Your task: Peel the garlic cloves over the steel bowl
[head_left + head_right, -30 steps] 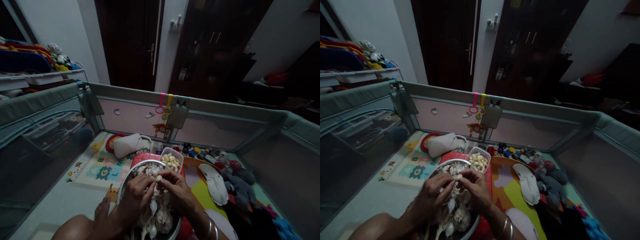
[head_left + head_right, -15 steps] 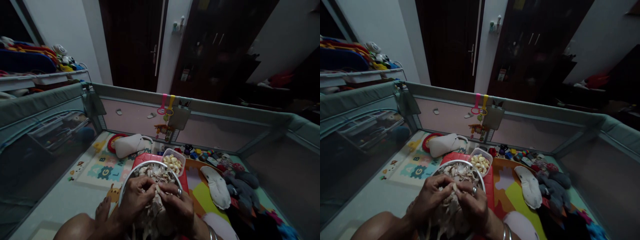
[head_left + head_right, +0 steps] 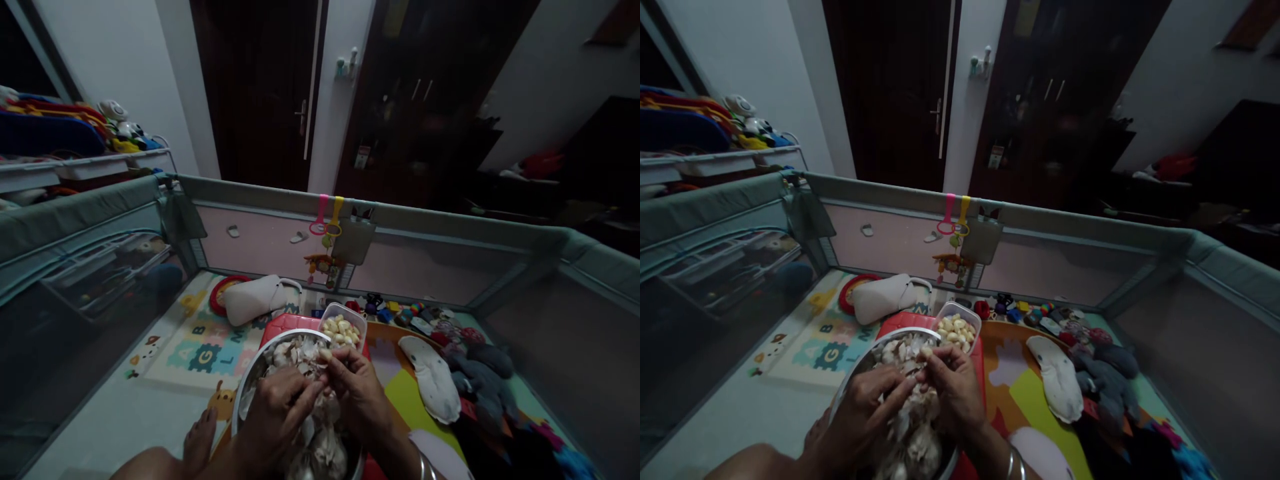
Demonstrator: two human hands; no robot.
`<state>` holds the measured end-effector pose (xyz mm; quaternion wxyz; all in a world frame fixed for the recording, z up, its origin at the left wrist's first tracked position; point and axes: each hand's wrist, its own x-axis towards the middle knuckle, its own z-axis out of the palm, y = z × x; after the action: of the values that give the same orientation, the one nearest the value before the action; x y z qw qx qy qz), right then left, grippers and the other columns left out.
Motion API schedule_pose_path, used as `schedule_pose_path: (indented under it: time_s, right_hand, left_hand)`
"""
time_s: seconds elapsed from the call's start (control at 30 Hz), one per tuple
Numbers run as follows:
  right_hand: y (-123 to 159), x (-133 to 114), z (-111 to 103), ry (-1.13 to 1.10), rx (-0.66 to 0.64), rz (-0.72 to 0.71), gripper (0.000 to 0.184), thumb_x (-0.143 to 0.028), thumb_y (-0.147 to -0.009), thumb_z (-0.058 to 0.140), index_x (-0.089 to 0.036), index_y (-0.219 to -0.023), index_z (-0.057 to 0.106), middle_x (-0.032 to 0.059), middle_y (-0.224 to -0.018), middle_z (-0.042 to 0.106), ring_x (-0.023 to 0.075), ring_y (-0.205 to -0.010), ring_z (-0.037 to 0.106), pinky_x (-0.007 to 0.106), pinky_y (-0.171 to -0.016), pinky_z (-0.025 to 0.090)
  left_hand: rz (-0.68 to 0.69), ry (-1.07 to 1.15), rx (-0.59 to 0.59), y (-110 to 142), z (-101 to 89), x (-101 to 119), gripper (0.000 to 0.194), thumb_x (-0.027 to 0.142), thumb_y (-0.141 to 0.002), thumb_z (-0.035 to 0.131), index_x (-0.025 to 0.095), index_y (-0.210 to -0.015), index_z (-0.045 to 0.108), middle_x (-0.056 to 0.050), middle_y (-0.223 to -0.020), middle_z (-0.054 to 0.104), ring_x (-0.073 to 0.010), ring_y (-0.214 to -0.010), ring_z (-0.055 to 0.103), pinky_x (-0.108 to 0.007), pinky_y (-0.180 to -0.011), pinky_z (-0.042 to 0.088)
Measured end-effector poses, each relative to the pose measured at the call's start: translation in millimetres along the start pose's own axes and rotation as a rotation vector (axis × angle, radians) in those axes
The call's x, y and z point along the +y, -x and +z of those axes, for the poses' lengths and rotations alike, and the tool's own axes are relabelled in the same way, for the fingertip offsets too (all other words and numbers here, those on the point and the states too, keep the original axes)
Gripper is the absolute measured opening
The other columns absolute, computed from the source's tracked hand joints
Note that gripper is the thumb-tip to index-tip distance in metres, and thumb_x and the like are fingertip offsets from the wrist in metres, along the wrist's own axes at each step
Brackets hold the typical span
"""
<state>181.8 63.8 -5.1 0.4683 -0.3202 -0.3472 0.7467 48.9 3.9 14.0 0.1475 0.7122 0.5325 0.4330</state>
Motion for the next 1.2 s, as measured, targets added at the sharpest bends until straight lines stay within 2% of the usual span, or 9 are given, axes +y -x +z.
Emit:
schedule_pose_path:
  time_s: [0.17,0.27,0.33,0.47,0.63,0.9,1.07,1.2]
  right_hand:
    - [0.4,0.9,0.0,-0.021,-0.070,0.052,0.023,-0.030,-0.060,0.077,-0.013,-0.064,0.062,0.0018,-0.063,0.067,0.0070,-0.043,0.056,0.014,-0.037,0.040]
    - [2.3,2.3,-0.9,0.003,-0.094,0.061,0.027,-0.034,-0.060,0.076,-0.013,-0.064,0.061,0.0016,-0.060,0.066,0.0079,-0.042,0.056,0.014,-0.036,0.040]
    - [4.0,4.1,-1.8,0.033,-0.110,0.049,0.028,-0.036,-0.062,0.075,-0.013,-0.064,0.060,0.0004,-0.054,0.064,0.0084,-0.040,0.056,0.015,-0.037,0.040]
    - [7.4,6.6,-3.1,0.141,-0.139,0.005,0.028,-0.039,-0.068,0.070,-0.013,-0.065,0.061,0.0003,-0.047,0.062,0.0084,-0.037,0.054,0.016,-0.039,0.041]
    - [9.6,3.9,-0.1,0.238,-0.153,-0.026,0.024,-0.035,-0.063,0.074,-0.014,-0.070,0.064,-0.0008,-0.054,0.063,0.0096,-0.042,0.056,0.018,-0.042,0.043]
    - [9.9,5.8,0.9,0.263,-0.141,-0.021,0.024,-0.034,-0.064,0.073,-0.015,-0.076,0.065,-0.0009,-0.059,0.063,0.0098,-0.045,0.057,0.019,-0.042,0.044]
    - [10.2,0.3,-0.3,0.323,-0.140,-0.060,0.022,-0.034,-0.068,0.070,-0.014,-0.076,0.065,-0.0007,-0.058,0.062,0.0105,-0.046,0.057,0.020,-0.043,0.045]
    - [8.2,-14.1,-6.6,0.404,-0.039,-0.210,0.016,-0.030,-0.070,0.068,-0.016,-0.077,0.065,-0.0008,-0.054,0.062,0.0113,-0.046,0.056,0.022,-0.046,0.046]
  left_hand:
    - [0.062,-0.057,0.149,0.0,0.9,-12.4,0.006,0.018,-0.081,0.053,0.017,-0.080,0.059,-0.003,-0.073,0.064,-0.0156,-0.069,0.061,-0.025,-0.062,0.048]
    - [0.114,-0.087,0.223,0.4,2.8,-16.6,0.014,0.016,-0.082,0.052,0.018,-0.095,0.058,-0.006,-0.087,0.065,-0.0176,-0.081,0.061,-0.027,-0.071,0.050]
    - [0.145,-0.076,0.204,0.5,3.0,-14.9,0.017,0.015,-0.083,0.050,0.018,-0.098,0.058,-0.006,-0.088,0.064,-0.0177,-0.083,0.061,-0.027,-0.073,0.050]
    - [0.162,-0.039,0.138,-0.5,0.5,-9.2,0.015,0.011,-0.084,0.047,0.017,-0.089,0.060,-0.005,-0.078,0.064,-0.0160,-0.074,0.062,-0.025,-0.066,0.051]
    - [0.105,-0.039,0.176,-2.1,-0.9,-13.2,0.010,0.015,-0.083,0.050,0.017,-0.080,0.059,-0.003,-0.072,0.065,-0.0155,-0.067,0.062,-0.025,-0.061,0.049]
    - [-0.010,-0.021,0.104,-0.8,-0.9,-13.4,0.019,0.019,-0.086,0.045,0.017,-0.073,0.059,-0.003,-0.067,0.063,-0.0157,-0.064,0.061,-0.026,-0.059,0.047]
    - [0.050,-0.030,0.099,-1.4,1.6,-11.5,0.019,0.018,-0.086,0.044,0.017,-0.075,0.060,-0.003,-0.067,0.063,-0.0156,-0.063,0.061,-0.025,-0.059,0.049]
    - [0.116,-0.068,0.174,-2.1,2.8,-14.1,0.018,0.013,-0.085,0.043,0.018,-0.090,0.060,-0.006,-0.078,0.066,-0.0169,-0.074,0.063,-0.026,-0.067,0.052]
